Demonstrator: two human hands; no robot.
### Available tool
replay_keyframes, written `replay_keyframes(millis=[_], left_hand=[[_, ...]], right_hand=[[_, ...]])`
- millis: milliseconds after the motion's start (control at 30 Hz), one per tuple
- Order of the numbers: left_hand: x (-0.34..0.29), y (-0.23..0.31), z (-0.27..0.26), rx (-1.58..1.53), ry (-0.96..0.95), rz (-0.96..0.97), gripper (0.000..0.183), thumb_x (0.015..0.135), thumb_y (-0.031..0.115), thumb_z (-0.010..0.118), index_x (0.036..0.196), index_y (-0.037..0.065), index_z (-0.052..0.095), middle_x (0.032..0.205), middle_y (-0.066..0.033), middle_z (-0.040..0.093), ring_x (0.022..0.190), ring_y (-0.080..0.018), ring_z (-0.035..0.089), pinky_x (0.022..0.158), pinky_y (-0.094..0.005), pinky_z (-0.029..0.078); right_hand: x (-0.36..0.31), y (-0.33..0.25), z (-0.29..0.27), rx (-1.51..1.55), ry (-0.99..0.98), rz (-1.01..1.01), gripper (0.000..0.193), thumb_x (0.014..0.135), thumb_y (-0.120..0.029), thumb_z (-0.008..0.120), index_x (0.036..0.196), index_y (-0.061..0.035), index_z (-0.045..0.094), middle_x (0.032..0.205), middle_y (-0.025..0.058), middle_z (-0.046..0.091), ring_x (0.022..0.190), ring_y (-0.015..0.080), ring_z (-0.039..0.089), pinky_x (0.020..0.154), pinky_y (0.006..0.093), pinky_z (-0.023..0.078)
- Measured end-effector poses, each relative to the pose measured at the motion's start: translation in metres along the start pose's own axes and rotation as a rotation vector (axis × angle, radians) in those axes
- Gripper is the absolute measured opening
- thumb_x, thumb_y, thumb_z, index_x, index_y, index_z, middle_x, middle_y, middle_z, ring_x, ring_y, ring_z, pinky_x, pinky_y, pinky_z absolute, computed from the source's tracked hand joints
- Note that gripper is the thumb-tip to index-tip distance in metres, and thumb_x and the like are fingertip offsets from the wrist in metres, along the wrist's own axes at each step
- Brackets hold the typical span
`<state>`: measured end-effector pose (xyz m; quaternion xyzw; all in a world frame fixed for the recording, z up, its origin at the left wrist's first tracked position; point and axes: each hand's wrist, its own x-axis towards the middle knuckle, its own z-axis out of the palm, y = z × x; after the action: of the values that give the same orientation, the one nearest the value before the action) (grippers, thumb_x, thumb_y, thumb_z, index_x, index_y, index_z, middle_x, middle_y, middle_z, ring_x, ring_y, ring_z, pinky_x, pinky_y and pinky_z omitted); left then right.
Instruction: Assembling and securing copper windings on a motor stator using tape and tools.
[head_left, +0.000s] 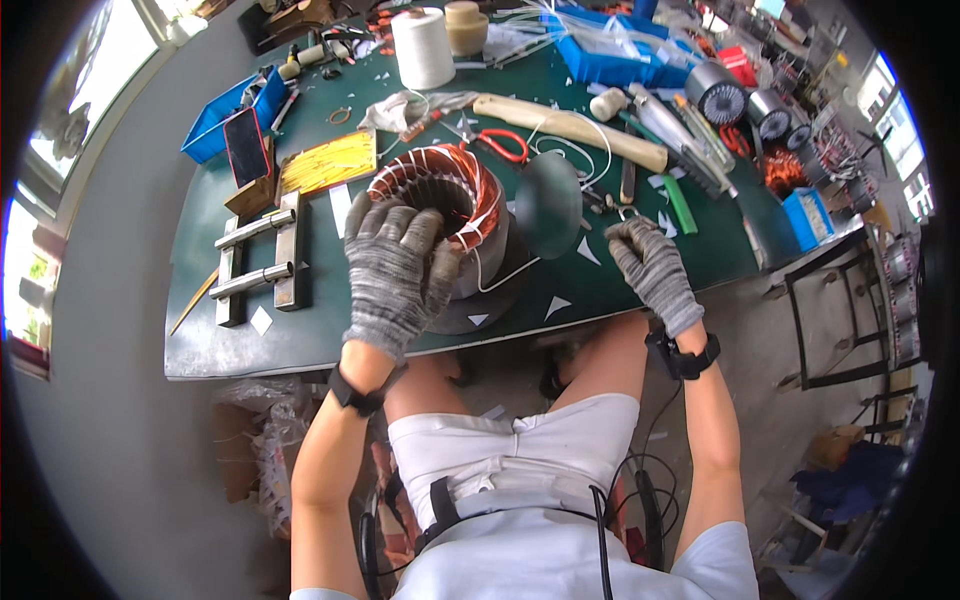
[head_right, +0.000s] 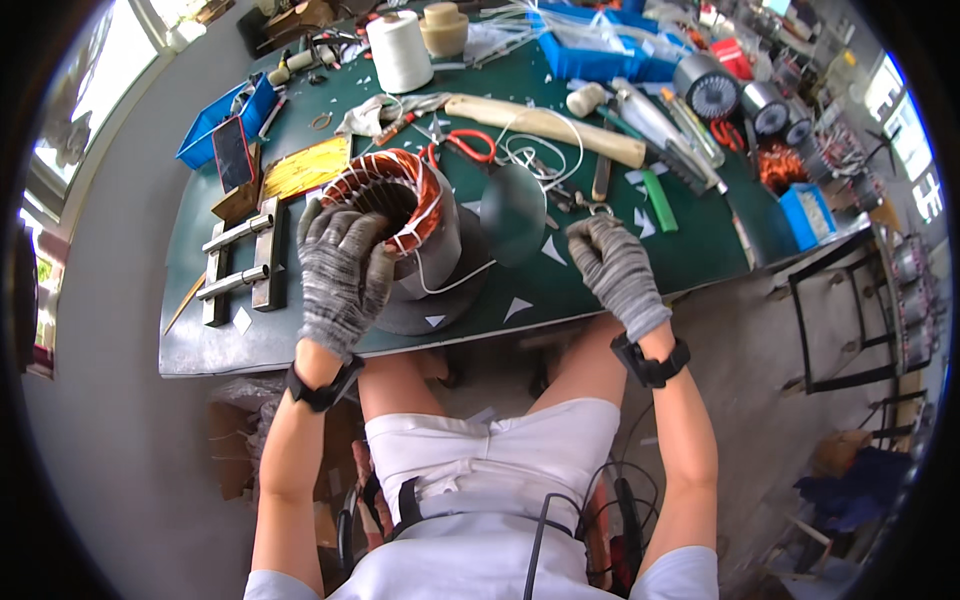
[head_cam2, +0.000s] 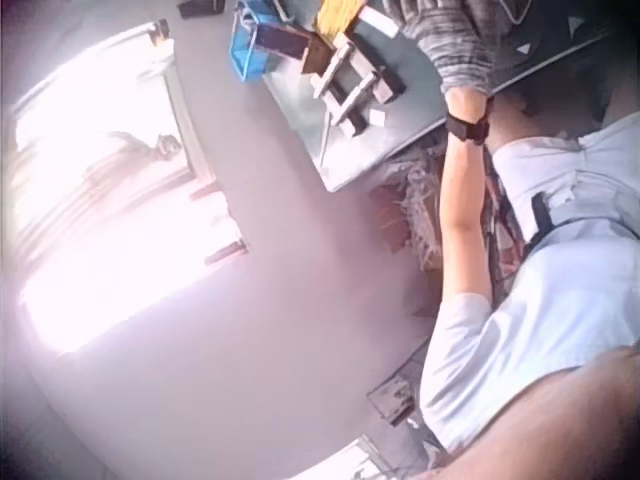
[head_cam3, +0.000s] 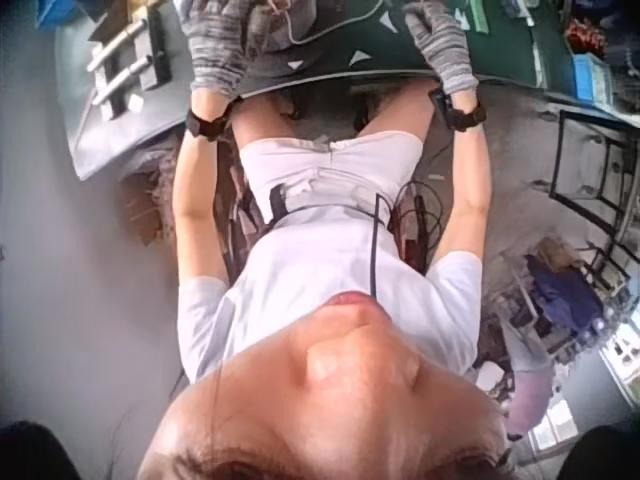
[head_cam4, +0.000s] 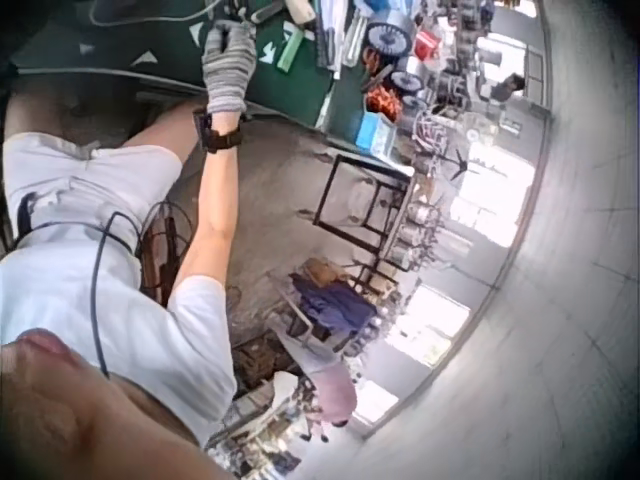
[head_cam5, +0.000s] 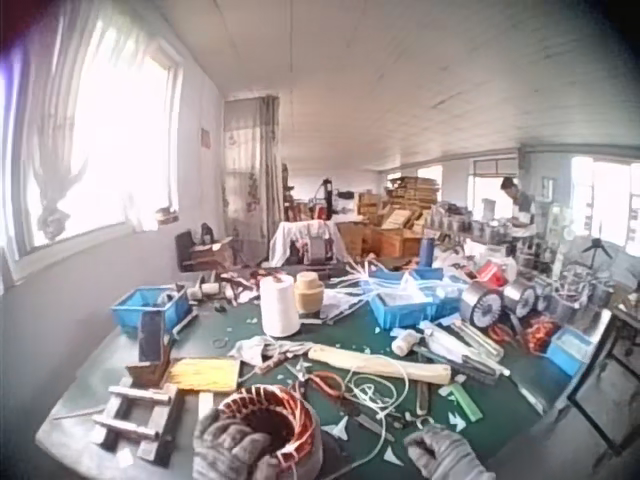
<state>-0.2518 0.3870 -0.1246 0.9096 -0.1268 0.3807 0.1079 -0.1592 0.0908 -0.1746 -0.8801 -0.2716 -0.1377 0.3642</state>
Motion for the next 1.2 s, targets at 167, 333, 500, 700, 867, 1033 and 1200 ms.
replay_keyframes(millis=[167, 333, 500, 700, 867, 1033, 1200], left_hand=[[-0.003, -0.005, 0.004, -0.082, 0.126, 0.011, 0.014, 0.067, 0.021, 0.063, 0.071, 0.008, 0.058, 0.07, -0.0104, 0.053, 0.078, -0.0316, 0.055, 0.096, -0.0489, 0.034], [-0.004, -0.006, 0.009, -0.087, 0.176, 0.005, 0.011, 0.064, 0.017, 0.061, 0.069, 0.008, 0.055, 0.067, -0.0102, 0.05, 0.076, -0.0316, 0.054, 0.094, -0.0488, 0.038], [0.0, 0.002, 0.012, -0.065, 0.186, -0.007, 0.017, 0.077, 0.023, 0.051, 0.068, 0.009, 0.051, 0.068, -0.0109, 0.048, 0.076, -0.0334, 0.053, 0.092, -0.0488, 0.039], [-0.01, -0.014, 0.013, 0.064, 0.202, 0.021, 0.02, 0.086, 0.022, 0.04, 0.075, 0.008, 0.048, 0.07, -0.0114, 0.046, 0.075, -0.0316, 0.051, 0.092, -0.0494, 0.038], [-0.001, -0.016, 0.022, 0.015, 0.23, 0.045, 0.027, 0.084, 0.024, 0.037, 0.063, 0.009, 0.047, 0.063, -0.0092, 0.042, 0.066, -0.0276, 0.049, 0.094, -0.0465, 0.039], [-0.001, -0.038, 0.02, -0.048, 0.165, 0.087, 0.032, 0.087, 0.028, 0.036, 0.065, 0.009, 0.048, 0.066, -0.0096, 0.046, 0.072, -0.0293, 0.052, 0.094, -0.0476, 0.037], [0.002, -0.045, 0.014, -0.174, 0.116, 0.116, 0.032, 0.087, 0.029, 0.037, 0.066, 0.008, 0.05, 0.068, -0.0098, 0.048, 0.077, -0.0292, 0.053, 0.096, -0.0484, 0.035]], right_hand=[[0.06, 0.008, 0.014, -0.05, -0.059, -0.055, 0.011, 0.08, -0.014, 0.058, 0.088, -0.0088, 0.063, 0.084, 0.0129, 0.063, 0.083, 0.0315, 0.06, 0.075, 0.0378, 0.047], [0.144, 0.042, 0.073, -0.505, -0.082, -0.053, 0.019, 0.078, -0.021, 0.057, 0.085, -0.0051, 0.065, 0.083, 0.0174, 0.064, 0.08, 0.0333, 0.062, 0.073, 0.0412, 0.049], [0.167, 0.051, 0.094, -0.832, -0.349, -0.006, 0.042, 0.081, -0.033, 0.053, 0.108, -0.0018, 0.062, 0.113, 0.0201, 0.059, 0.104, 0.0329, 0.057, 0.089, 0.0399, 0.044], [0.165, 0.028, 0.056, -0.414, -0.258, 0.202, 0.034, 0.075, -0.032, 0.063, 0.091, -0.002, 0.063, 0.081, 0.018, 0.064, 0.082, 0.032, 0.062, 0.077, 0.0391, 0.049], [0.077, -0.059, -0.13, 0.54, -0.366, 0.21, 0.037, 0.089, -0.023, 0.056, 0.116, 0.0018, 0.051, 0.071, 0.0015, 0.051, 0.064, 0.0093, 0.052, 0.059, 0.0232, 0.042], [-0.04, -0.115, -0.23, 0.297, -0.144, -0.324, 0.025, 0.083, -0.011, 0.061, 0.106, -0.0014, 0.057, 0.089, 0.0095, 0.063, 0.068, 0.0152, 0.059, 0.056, 0.0244, 0.046], [-0.05, -0.114, -0.103, 0.886, -0.359, 0.356, 0.015, 0.092, -0.017, 0.051, 0.097, -0.0036, 0.057, 0.083, 0.0013, 0.058, 0.071, 0.0092, 0.057, 0.067, 0.0219, 0.046]])
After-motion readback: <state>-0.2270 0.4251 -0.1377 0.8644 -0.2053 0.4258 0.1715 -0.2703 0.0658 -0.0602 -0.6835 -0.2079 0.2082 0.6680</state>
